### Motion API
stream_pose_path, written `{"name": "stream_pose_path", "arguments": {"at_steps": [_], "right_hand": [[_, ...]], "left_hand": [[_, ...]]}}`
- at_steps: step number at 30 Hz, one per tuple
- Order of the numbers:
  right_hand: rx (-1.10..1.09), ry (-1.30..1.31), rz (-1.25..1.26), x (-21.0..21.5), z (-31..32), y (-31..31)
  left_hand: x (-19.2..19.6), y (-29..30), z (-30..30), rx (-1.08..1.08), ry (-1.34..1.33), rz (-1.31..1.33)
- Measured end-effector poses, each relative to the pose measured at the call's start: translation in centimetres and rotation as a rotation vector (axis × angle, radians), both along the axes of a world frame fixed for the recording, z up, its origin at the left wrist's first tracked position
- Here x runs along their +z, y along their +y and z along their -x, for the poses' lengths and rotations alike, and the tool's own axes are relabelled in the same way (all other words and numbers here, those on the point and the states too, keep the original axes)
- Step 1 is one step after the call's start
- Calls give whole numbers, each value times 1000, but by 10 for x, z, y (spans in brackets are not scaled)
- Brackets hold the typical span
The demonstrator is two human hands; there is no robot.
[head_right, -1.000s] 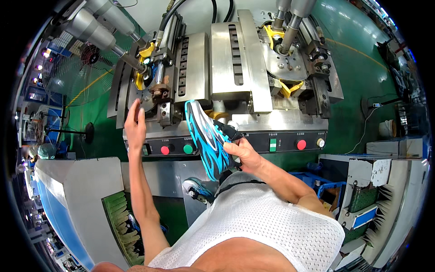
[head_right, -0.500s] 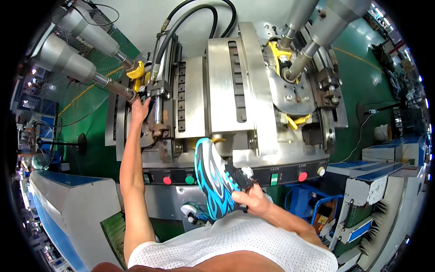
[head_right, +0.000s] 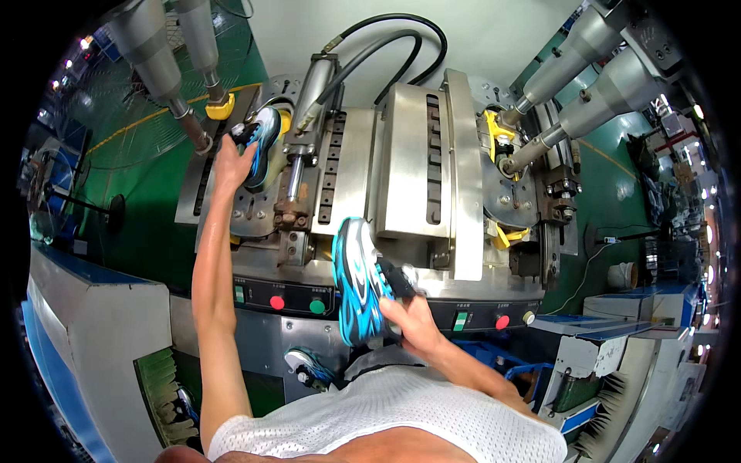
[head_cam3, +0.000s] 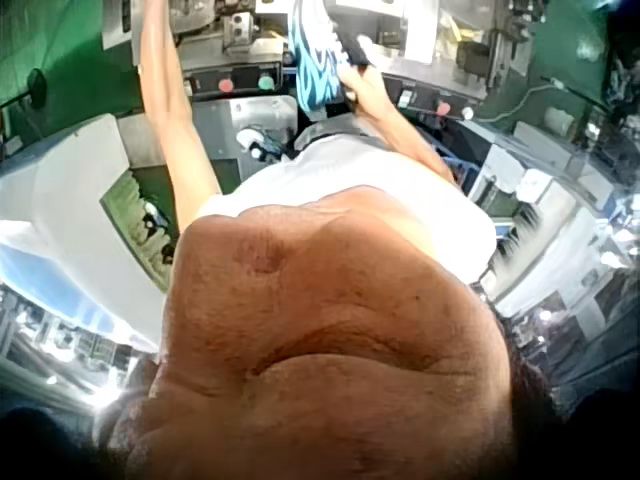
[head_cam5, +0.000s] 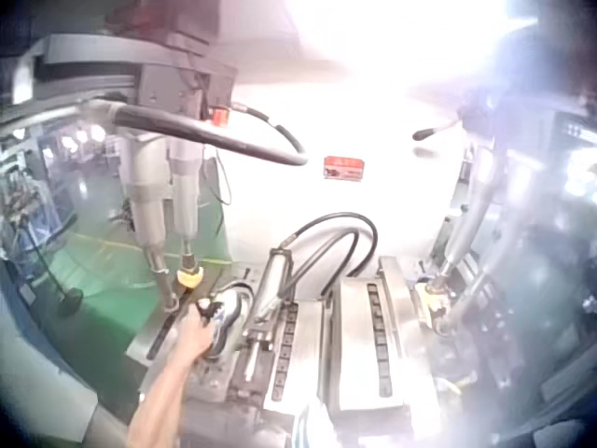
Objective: The person repeatedly picks up a shoe and a sole, places them into a press machine, and activates the press to bond them. After each cycle, the person removes the assembled shoe and places it on a nearby rack. The process is repeated for multiple pairs of shoes.
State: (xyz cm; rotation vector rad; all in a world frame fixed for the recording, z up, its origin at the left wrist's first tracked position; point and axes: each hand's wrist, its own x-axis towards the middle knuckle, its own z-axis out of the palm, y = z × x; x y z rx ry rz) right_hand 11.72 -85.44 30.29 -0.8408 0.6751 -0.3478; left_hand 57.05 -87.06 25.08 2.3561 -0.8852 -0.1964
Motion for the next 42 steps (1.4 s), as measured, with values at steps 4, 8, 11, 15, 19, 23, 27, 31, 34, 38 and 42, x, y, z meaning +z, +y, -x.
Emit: {"name": "stream_pose_path", "arguments": {"at_steps": [4,8,11,15,19,23,27,31,34,38,42], "right_hand": [[11,-60,118,6,-82,2],[148,-73,39,-4,-240,-27],[-38,154,216,-45,-367,-67],[-214,778,764,-136,-479,-131],[-151,1014,777,-200,-519,-153],[-78,1086,777,-193,-535,-122],[164,913,834,-222,-515,-234],[271,469,993,-160,-478,-166],[459,116,1434,-85,-365,-59],[688,-133,1550,-95,-155,100],[1074,347,2643,-234,-80,92]], "left_hand": [[44,120,71,88,26,445],[24,245,150,266,150,577],[-22,329,209,437,213,454],[-74,408,289,686,347,358],[-124,450,367,901,287,121],[-182,473,444,1117,340,111],[-289,481,468,905,232,151],[-275,464,480,1059,88,115],[-269,463,484,1068,125,80],[-280,468,489,1000,125,118],[-283,482,490,938,215,234]]}}
